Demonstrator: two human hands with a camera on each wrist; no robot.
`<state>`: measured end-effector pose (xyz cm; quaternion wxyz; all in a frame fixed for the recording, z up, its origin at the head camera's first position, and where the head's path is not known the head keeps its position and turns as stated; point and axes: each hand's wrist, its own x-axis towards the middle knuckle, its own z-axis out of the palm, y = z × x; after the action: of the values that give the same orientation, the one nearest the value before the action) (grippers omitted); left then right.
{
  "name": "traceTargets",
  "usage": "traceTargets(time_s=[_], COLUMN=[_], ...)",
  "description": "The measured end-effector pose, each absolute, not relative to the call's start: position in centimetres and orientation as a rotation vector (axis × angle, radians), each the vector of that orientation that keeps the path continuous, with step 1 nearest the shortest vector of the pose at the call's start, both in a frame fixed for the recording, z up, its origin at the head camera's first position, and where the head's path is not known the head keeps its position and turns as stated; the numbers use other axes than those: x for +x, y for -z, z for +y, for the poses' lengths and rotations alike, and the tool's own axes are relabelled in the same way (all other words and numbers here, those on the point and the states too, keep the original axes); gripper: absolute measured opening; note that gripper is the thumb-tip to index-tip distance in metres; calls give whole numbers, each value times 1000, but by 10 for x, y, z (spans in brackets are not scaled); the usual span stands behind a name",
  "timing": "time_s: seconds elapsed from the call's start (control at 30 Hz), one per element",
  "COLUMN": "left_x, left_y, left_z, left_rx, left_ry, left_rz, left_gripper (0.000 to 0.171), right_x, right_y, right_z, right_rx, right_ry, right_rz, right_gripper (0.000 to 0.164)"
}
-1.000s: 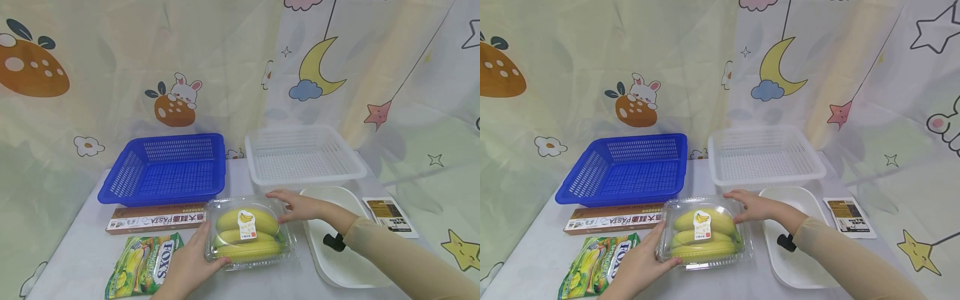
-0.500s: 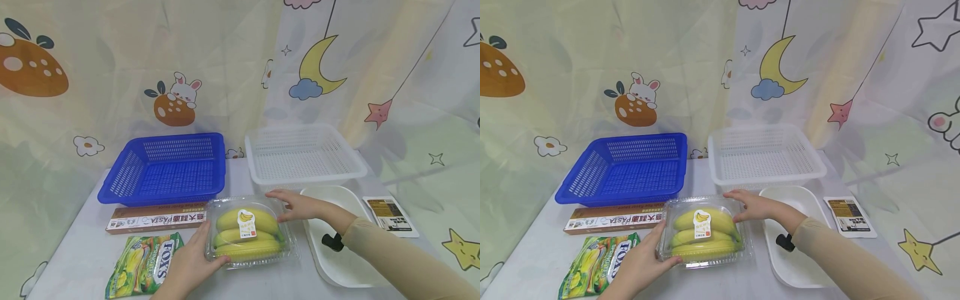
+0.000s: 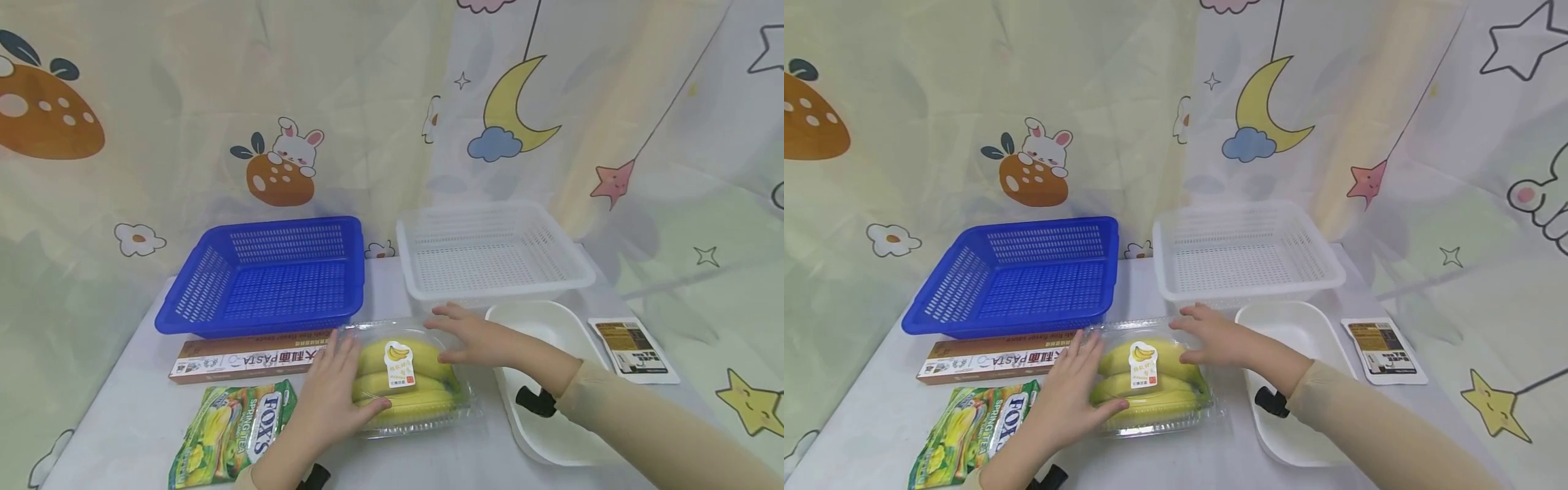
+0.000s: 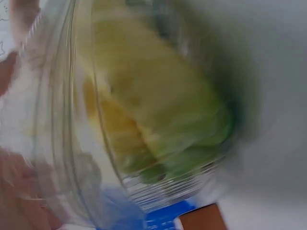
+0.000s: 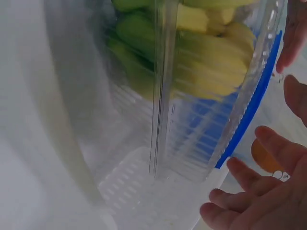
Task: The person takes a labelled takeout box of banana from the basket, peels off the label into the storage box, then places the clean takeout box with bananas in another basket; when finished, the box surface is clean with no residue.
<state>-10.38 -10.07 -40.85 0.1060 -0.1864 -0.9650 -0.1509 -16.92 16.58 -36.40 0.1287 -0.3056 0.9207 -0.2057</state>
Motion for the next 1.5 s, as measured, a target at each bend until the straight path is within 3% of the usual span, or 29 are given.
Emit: traceTargets(time_s=[0.3, 1.1, 1.5], left_x=[-121, -124, -123], left_y=[411, 410, 414], left_z=[-96, -93, -94], left_rx=[-711, -729, -707], left_ry=[371, 326, 350], left_rz=[-2894, -2944, -2975], left_gripper=[105, 101, 97], right_x=[-165, -163, -164], right_y=[368, 371, 377], right_z=[139, 119, 112], right_rx=[-1098, -925, -920], right_ry=[543, 475, 579], right_rz=[2758, 2796, 2754], right_gripper=[39, 42, 28])
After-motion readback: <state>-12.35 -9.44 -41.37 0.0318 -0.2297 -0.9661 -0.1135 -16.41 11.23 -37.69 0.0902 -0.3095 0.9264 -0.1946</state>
